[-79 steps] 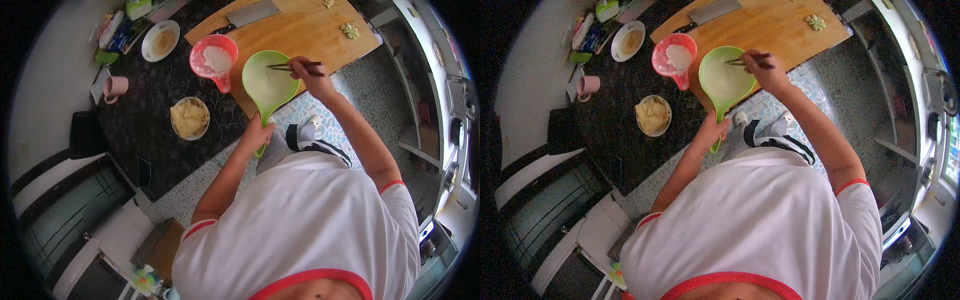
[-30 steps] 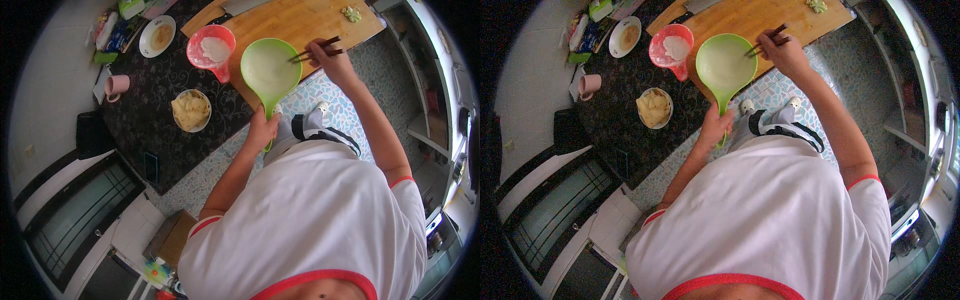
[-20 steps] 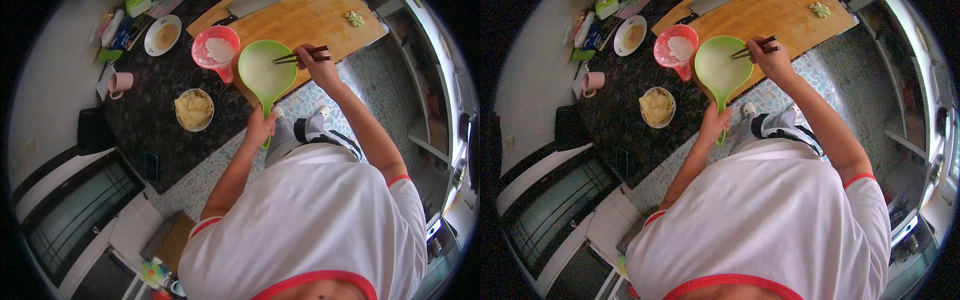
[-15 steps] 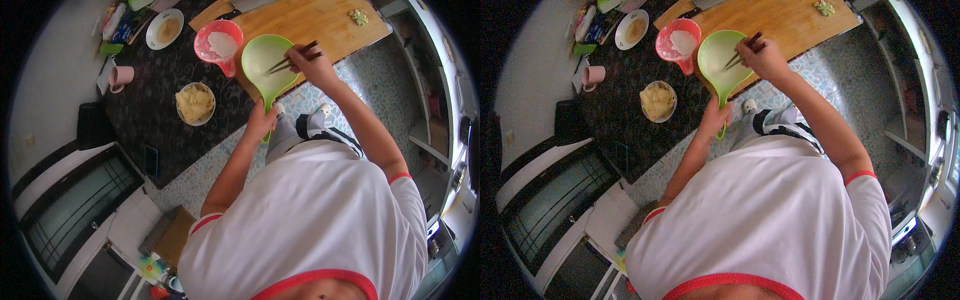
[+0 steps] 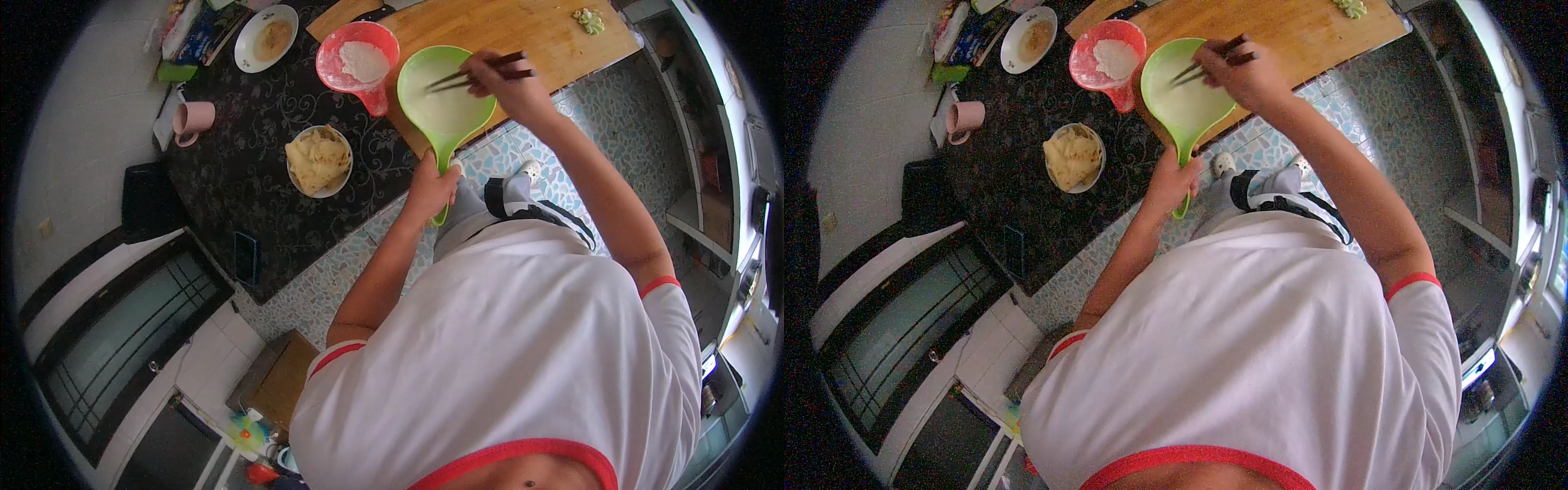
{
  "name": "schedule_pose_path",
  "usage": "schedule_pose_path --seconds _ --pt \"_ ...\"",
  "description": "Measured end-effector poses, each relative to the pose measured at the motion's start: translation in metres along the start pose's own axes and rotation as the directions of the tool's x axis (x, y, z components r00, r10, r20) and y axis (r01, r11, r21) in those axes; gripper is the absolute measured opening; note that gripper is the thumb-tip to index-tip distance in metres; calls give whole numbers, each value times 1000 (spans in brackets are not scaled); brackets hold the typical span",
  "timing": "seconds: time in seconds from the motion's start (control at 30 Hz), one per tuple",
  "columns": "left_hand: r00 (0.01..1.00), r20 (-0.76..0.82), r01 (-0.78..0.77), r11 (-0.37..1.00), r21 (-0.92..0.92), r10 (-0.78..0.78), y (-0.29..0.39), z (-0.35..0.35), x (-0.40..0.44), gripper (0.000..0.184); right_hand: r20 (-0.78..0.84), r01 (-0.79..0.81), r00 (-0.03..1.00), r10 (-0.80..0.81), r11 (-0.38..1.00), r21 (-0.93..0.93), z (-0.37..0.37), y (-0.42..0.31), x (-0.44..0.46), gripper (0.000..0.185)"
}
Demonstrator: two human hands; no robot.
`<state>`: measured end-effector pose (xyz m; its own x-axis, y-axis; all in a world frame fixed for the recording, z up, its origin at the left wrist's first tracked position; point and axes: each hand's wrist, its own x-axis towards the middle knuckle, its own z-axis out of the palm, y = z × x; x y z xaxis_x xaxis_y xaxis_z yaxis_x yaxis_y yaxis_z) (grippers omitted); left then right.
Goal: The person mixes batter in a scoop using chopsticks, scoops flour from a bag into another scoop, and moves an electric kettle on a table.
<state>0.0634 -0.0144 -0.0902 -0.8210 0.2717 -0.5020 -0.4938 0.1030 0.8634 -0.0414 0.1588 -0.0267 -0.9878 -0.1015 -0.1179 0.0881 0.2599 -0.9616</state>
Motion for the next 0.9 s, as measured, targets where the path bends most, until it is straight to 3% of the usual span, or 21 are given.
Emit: schedule_pose_path --seconds 0.1,0.2,0.23,0.33,0.47,0.5,0.63,0.77,0.87,0.9 --pt "1000 6 -3 1000 -12 3 4 0 -2 22 171 -67 983 68 998 -12 4 7 -6 27" --pt "999 27 -41 999 11 41 6 -3 -3 23 -25 -278 959 283 917 -285 -26 10 1 23" --pt "999 26 -31 999 23 31 6 -3 -3 24 -40 -160 987 156 961 -223 -34 10 3 25" --pt "999 33 -8 999 45 6 4 -3 -2 25 -97 -21 995 23 1000 21 -26 9 0 27" --pt "999 26 -20 1000 17 20 3 -4 -1 25 54 -17 998 25 988 -152 -18 21 -17 27" --pt "999 20 -31 999 5 31 4 -3 -2 25 102 -95 989 103 992 -81 -19 16 -24 26" --pt "1000 -4 -4 1000 2 4 5 -3 -4 23 228 -19 973 22 1000 -14 -35 -4 -39 22" --pt "1000 -8 0 1000 17 0 5 -2 -2 25 114 -19 993 18 1000 1 -44 -19 -31 22" --pt "1000 -14 22 1000 16 -22 5 -2 -4 24 76 60 996 -50 989 -134 -40 -13 -23 23" --pt "1000 -14 26 999 21 -26 6 -3 -3 24 137 30 990 -17 995 -96 -40 -12 -23 22"
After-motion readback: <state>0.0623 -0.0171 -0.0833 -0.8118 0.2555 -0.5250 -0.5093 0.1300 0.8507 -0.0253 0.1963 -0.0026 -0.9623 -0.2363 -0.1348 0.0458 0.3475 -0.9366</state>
